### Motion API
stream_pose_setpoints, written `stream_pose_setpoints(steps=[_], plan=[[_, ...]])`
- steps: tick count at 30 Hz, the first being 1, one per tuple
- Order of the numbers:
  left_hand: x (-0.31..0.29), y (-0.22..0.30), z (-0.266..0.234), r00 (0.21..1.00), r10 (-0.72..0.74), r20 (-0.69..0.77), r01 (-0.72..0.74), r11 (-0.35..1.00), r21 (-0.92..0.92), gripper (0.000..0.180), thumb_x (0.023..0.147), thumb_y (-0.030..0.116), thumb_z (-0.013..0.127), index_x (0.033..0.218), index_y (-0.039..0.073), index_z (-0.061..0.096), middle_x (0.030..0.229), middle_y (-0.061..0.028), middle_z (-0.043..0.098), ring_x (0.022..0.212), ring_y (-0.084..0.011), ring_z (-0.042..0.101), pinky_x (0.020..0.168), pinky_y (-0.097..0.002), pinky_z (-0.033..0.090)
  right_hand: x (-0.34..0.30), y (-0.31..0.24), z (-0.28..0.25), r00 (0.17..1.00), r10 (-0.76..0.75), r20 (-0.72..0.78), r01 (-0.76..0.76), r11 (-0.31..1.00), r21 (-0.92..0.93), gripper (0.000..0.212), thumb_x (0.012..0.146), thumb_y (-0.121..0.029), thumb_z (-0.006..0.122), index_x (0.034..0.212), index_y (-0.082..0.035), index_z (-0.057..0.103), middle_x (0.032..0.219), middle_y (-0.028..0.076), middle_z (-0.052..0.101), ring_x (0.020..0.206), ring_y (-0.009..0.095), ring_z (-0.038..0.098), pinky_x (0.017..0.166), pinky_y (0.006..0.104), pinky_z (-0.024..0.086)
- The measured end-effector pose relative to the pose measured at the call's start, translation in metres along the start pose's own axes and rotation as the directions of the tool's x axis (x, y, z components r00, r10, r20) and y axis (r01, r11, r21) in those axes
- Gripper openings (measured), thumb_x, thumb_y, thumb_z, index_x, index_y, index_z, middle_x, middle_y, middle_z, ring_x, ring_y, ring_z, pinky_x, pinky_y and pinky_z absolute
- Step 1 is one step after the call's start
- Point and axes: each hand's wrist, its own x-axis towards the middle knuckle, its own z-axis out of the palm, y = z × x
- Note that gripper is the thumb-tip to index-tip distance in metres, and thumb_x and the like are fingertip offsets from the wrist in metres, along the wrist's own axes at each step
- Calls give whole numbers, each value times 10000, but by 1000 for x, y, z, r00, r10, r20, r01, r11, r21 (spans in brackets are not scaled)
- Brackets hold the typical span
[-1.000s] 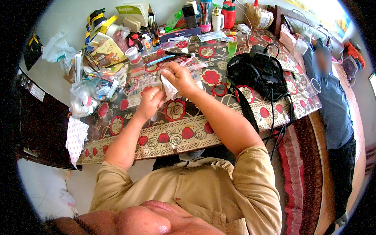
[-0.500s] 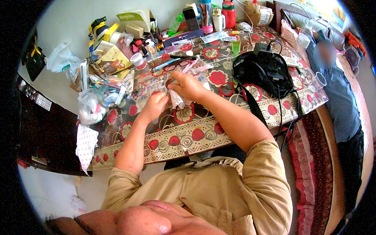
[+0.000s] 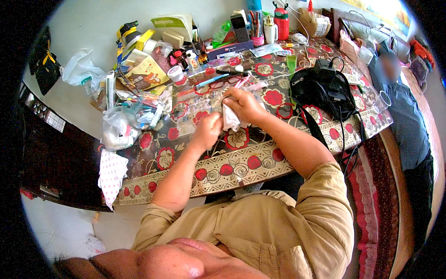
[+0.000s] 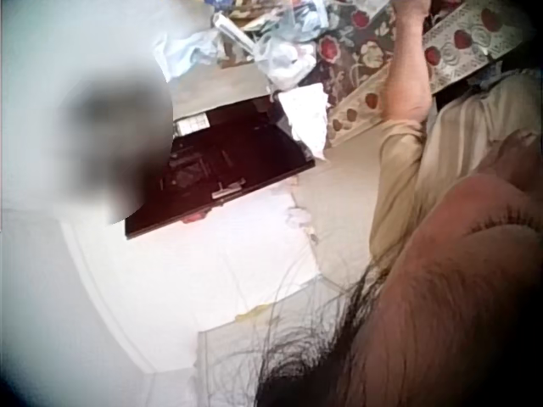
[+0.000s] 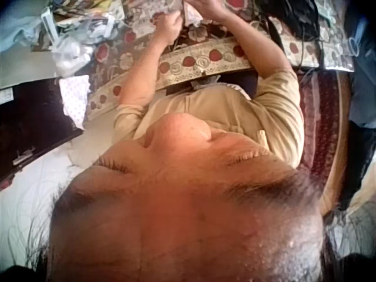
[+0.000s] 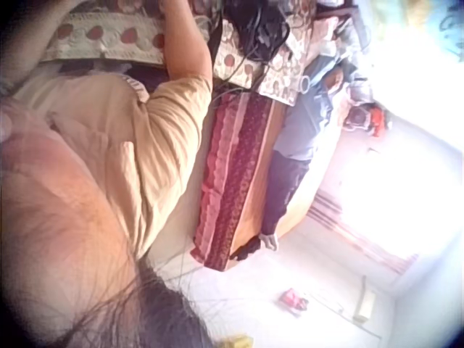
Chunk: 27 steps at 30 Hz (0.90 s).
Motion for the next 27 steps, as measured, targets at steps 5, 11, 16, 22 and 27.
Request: stream_pose_setpoints(steps=[5,11,16,22,27], plan=[[2,-11,34,987,22,-156,-54,978,-201,114,846,102,483,882,4,529,769,-225,571,762,-415,548,610,-437,424,3,5,-3,995,102,18,-103,983,149,112,867,-114,542,917,-14,526,778,40,554,743,99,502,666,266,440],[2,-5,41,988,10,-154,-44,975,-219,112,846,111,474,835,3,502,759,-218,558,754,-416,536,621,-446,418,-1,7,-9,989,141,34,-144,985,98,149,866,-124,545,967,-16,530,810,47,566,779,99,514,691,260,438],[2,-1,43,989,7,-145,-30,987,-158,116,851,125,469,835,14,500,755,-219,566,746,-419,539,611,-467,418,-3,16,-13,994,100,44,-100,995,-4,155,862,-125,544,965,-11,530,824,72,565,780,124,526,696,272,436],[1,4,43,990,11,-141,-31,990,-138,121,856,135,474,839,19,503,749,-218,567,747,-422,533,611,-473,411,-5,15,-16,988,144,58,-143,990,-14,116,878,-108,522,943,-12,523,797,42,558,755,93,512,672,259,434],[1,0,41,991,5,-132,-23,991,-134,111,856,123,469,851,17,501,752,-229,555,748,-425,530,609,-472,404,-4,13,-11,987,155,43,-157,985,67,133,879,-130,528,936,-10,516,793,44,572,750,98,522,671,264,442]])
